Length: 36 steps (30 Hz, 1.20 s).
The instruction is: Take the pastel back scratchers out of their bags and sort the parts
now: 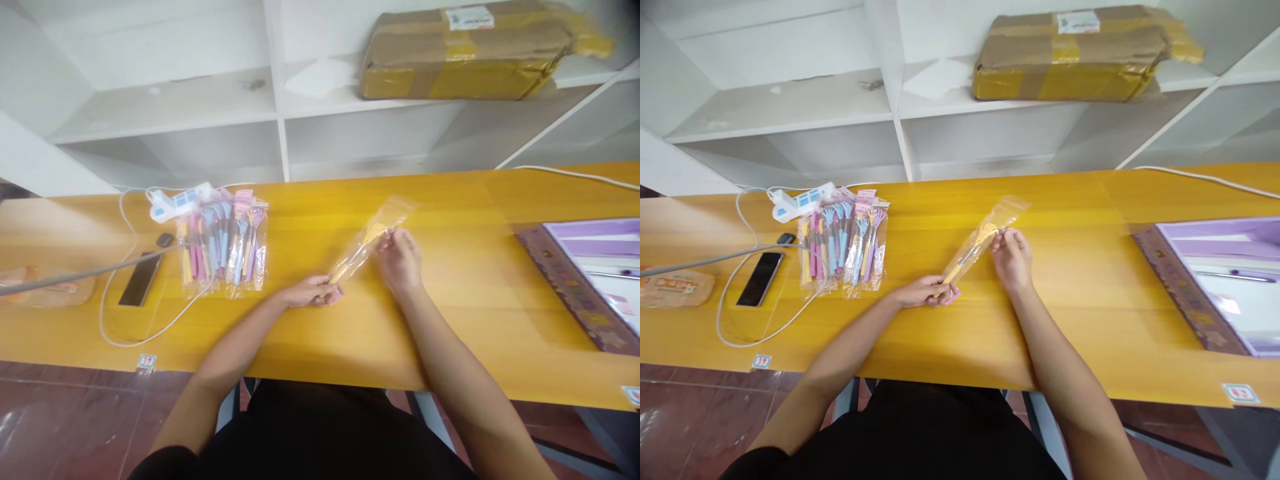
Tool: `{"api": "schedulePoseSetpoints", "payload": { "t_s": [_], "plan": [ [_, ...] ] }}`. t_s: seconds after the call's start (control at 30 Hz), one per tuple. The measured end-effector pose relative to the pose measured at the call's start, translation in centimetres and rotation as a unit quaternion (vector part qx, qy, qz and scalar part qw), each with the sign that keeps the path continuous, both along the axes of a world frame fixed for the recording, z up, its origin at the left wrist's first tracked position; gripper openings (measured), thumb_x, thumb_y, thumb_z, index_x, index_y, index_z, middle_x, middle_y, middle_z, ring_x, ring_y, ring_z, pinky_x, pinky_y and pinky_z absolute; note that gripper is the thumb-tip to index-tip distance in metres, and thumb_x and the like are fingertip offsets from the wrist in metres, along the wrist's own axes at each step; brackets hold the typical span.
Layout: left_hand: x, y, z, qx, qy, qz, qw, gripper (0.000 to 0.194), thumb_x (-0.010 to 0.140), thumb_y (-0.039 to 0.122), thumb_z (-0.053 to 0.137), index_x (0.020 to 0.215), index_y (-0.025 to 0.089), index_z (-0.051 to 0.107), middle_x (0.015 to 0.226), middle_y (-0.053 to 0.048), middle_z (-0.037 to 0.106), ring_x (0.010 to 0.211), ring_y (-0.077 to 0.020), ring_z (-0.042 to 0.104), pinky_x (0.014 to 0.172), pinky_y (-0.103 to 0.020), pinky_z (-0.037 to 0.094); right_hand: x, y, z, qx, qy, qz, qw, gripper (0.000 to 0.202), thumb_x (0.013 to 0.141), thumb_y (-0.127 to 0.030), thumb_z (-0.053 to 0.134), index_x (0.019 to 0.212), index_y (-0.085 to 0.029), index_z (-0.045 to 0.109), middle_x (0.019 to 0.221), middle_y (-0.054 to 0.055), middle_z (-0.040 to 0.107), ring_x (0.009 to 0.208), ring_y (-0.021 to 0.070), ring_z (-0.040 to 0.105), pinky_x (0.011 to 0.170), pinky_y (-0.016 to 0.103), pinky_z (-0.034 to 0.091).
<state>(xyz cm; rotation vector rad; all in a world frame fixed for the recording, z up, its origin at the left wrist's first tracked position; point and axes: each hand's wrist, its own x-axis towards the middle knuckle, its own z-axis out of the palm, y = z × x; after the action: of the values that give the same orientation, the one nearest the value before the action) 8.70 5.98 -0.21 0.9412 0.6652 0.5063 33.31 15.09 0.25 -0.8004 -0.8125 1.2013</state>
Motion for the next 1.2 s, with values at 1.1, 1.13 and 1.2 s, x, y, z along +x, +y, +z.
{"api": "schedulePoseSetpoints", "payload": {
  "t_s": [1.1, 1.13, 1.2],
  "plan": [
    [0.6, 0.0, 0.3, 0.180, 0.069, -0.026, 0.981, 0.051, 0.100, 0.069, 0.058, 0.112, 0.020, 0.064, 0.080, 0.003, 0.045, 0.065, -0.0115, 0.040, 0.058, -0.022, 0.032, 1.0, -2.6, 13.3, 0.195, -0.197, -0.084, 0.957, 0.046, 0.103, -0.064, 0.057, 0.092, -0.024, 0.074, 0.093, 0.007, 0.074, 0.092, 0.0231, 0.075, 0.085, 0.043, 0.063],
    [0.5, -0.1, 0.3, 0.173, 0.064, -0.024, 0.983, 0.051, 0.100, 0.069, 0.059, 0.111, 0.019, 0.064, 0.080, 0.003, 0.045, 0.065, -0.0113, 0.040, 0.058, -0.022, 0.032, 1.1, -2.1, 13.8, 0.194, -0.193, -0.099, 0.957, 0.048, 0.104, -0.066, 0.053, 0.093, -0.024, 0.073, 0.092, 0.006, 0.073, 0.092, 0.0223, 0.075, 0.082, 0.040, 0.063],
    [0.4, -0.1, 0.3, 0.158, 0.056, -0.023, 0.986, 0.051, 0.099, 0.069, 0.060, 0.109, 0.019, 0.062, 0.081, 0.003, 0.045, 0.064, -0.0105, 0.038, 0.057, -0.021, 0.030, 2.2, -1.0, 15.3, 0.191, -0.181, -0.133, 0.956, 0.054, 0.106, -0.068, 0.045, 0.094, -0.023, 0.071, 0.089, 0.005, 0.072, 0.090, 0.0196, 0.076, 0.075, 0.035, 0.062]
  ]
}}
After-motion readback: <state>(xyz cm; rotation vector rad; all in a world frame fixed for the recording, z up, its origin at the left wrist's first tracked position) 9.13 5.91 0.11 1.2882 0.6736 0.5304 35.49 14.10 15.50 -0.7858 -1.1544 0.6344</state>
